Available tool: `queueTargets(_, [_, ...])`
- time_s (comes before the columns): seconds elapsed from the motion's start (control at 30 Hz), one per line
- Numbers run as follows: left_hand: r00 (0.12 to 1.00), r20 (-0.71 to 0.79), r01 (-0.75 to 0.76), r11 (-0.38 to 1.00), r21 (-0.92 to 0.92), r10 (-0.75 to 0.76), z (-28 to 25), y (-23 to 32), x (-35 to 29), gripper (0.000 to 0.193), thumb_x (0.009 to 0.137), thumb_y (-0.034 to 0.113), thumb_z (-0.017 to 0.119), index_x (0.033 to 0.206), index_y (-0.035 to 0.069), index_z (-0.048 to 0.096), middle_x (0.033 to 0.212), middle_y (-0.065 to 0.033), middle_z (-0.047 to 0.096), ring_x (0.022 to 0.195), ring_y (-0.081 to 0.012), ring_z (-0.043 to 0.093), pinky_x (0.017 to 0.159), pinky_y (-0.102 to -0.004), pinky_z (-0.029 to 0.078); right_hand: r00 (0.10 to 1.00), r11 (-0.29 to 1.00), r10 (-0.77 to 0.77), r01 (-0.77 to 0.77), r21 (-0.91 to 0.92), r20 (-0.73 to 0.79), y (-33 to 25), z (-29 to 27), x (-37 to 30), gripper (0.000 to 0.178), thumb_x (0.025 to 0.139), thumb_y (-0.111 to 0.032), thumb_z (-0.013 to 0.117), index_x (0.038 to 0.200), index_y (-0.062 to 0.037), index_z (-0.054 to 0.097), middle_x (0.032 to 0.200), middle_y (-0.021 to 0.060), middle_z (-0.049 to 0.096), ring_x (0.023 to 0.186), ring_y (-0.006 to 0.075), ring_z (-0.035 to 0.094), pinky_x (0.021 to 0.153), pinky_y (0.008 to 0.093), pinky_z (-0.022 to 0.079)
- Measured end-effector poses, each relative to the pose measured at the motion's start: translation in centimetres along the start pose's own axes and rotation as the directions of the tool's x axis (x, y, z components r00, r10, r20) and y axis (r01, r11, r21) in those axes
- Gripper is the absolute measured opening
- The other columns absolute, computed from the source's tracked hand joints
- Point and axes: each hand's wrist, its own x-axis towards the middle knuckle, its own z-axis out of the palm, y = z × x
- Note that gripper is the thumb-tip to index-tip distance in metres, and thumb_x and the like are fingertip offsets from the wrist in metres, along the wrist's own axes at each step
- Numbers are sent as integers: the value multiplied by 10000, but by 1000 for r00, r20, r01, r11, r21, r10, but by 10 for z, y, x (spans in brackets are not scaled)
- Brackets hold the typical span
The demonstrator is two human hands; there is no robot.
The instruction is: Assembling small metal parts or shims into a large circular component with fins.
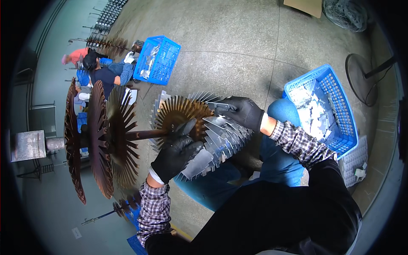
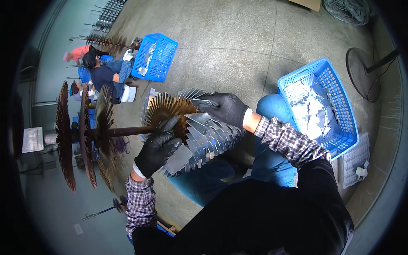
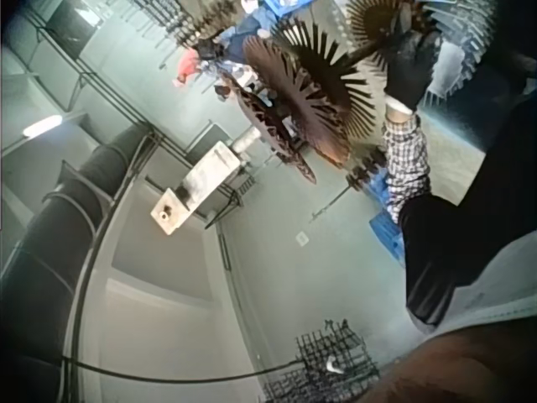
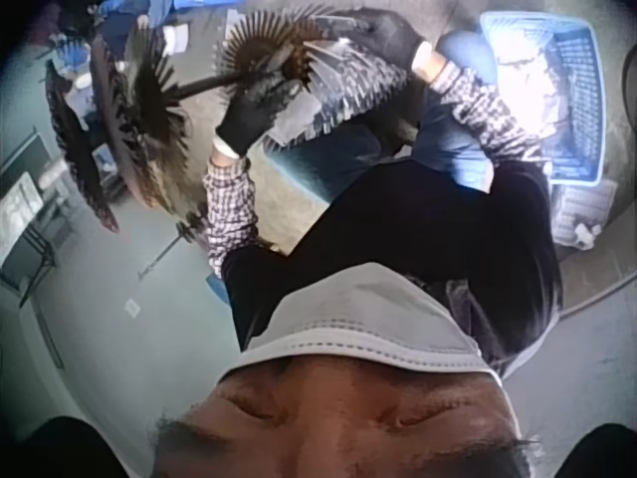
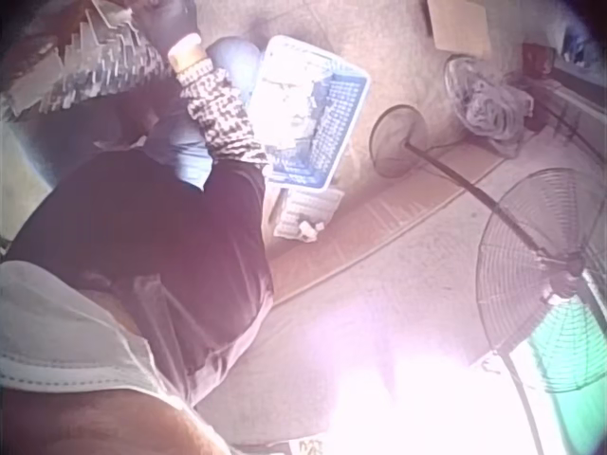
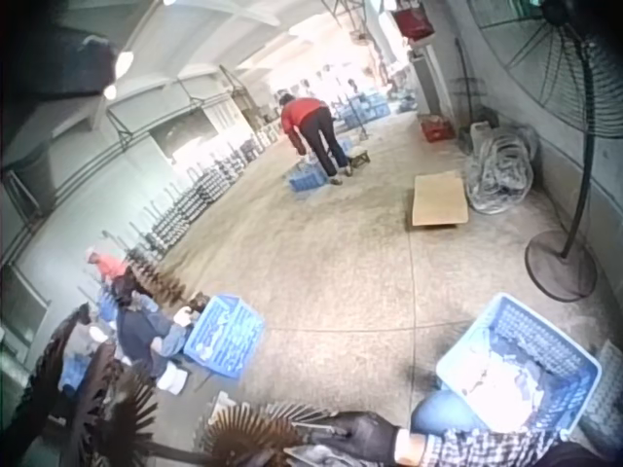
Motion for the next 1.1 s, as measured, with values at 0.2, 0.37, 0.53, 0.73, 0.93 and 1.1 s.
queueTargets(0.2, [999,-12,-39,996,79,40,4,-5,5,311,963,151,732,774,-42,578,1640,-178,479,1359,-352,581,1110,-412,443,994,998,-9,15,-58,108,-9,-10,4,354,960,-226,751,1291,-98,741,1057,134,774,819,254,722,759,348,571])
queueTargets(0.37, [993,-58,-93,984,153,103,5,-3,5,381,962,248,731,725,-26,611,1587,-231,516,1304,-389,605,1145,-484,411,984,971,-92,123,-206,154,-16,-12,8,347,964,-219,732,1292,-102,740,1007,141,764,797,275,714,741,366,567])
queueTargets(0.53, [995,-18,-94,970,224,101,0,5,14,409,973,306,698,731,-21,656,1544,-266,544,1238,-417,623,1110,-504,439,974,928,-194,221,-301,119,-19,-9,6,351,964,-212,719,1292,-90,732,967,149,752,782,302,704,723,388,560])
queueTargets(0.73, [991,-6,-113,857,503,135,14,5,19,443,998,361,623,815,-26,737,1512,-269,566,1166,-437,633,1027,-500,486,958,901,-254,283,-328,131,-30,-10,10,334,994,-246,671,1282,-83,719,971,179,752,794,345,705,727,426,555])
queueTargets(0.93, [991,0,-113,827,551,135,21,-5,26,475,1007,403,588,891,-15,782,1491,-273,578,1144,-442,634,997,-500,496,945,878,-289,325,-351,152,-30,-12,9,339,997,-232,669,1296,-79,711,942,171,741,779,334,694,716,420,549])
queueTargets(1.1, [999,42,-34,836,547,13,16,12,28,491,1030,423,568,931,-9,778,1563,-266,511,1173,-457,618,1044,-500,470,930,870,-335,367,-330,151,-33,-12,10,345,995,-213,666,1311,-82,705,913,162,728,763,326,684,714,412,547])
